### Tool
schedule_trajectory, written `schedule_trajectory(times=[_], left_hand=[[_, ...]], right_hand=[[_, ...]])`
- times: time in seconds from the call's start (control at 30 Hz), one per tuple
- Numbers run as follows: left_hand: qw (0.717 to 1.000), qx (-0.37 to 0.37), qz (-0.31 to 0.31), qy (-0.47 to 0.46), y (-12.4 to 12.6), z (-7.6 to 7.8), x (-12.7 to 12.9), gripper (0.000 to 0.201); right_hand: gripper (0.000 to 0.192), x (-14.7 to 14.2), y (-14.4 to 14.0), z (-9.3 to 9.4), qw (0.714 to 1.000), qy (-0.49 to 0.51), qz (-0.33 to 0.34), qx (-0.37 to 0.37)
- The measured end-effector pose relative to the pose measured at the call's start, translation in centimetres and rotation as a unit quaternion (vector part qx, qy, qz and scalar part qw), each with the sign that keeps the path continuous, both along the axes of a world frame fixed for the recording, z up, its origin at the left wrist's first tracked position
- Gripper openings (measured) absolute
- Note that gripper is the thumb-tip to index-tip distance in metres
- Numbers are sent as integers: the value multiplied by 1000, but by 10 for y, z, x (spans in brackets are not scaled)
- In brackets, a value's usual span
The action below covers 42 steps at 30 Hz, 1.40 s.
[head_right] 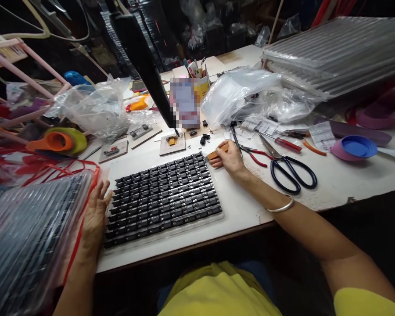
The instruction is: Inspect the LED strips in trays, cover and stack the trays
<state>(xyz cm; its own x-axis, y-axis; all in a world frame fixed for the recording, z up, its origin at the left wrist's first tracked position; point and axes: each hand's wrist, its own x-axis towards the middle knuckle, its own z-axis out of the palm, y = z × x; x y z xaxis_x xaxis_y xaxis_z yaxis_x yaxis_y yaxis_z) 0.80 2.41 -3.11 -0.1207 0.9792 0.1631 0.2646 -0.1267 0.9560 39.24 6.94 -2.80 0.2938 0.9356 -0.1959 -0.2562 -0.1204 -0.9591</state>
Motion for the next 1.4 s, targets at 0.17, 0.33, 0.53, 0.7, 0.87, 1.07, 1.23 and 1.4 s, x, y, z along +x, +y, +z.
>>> schedule_trajectory(times=[0.17,0.33,0.53,0.7,0.87,1.07,1.23,1.4], left_hand=[[998,7,52,17,-9,4,0,60],[997,-23,62,42,-52,6,-4,60],[997,-64,34,28,-108,3,-6,61],[993,-64,14,96,-126,0,-9,72],[959,-37,19,279,-127,-7,-4,85],[926,-11,10,378,-125,-15,3,82],[899,-9,12,438,-125,-15,3,73],[890,12,20,455,-123,-18,3,70]], right_hand=[[22,2,-3,1,999,-37,10,-2],[21,6,-8,0,995,-93,-6,33],[21,4,-15,7,984,-155,-28,81],[35,12,-10,1,977,-146,-51,145],[45,18,-5,-4,978,-125,-60,154],[53,21,-4,-5,982,-119,-62,136],[58,20,-7,-2,979,-155,-48,124],[59,14,-11,5,977,-171,-40,120]])
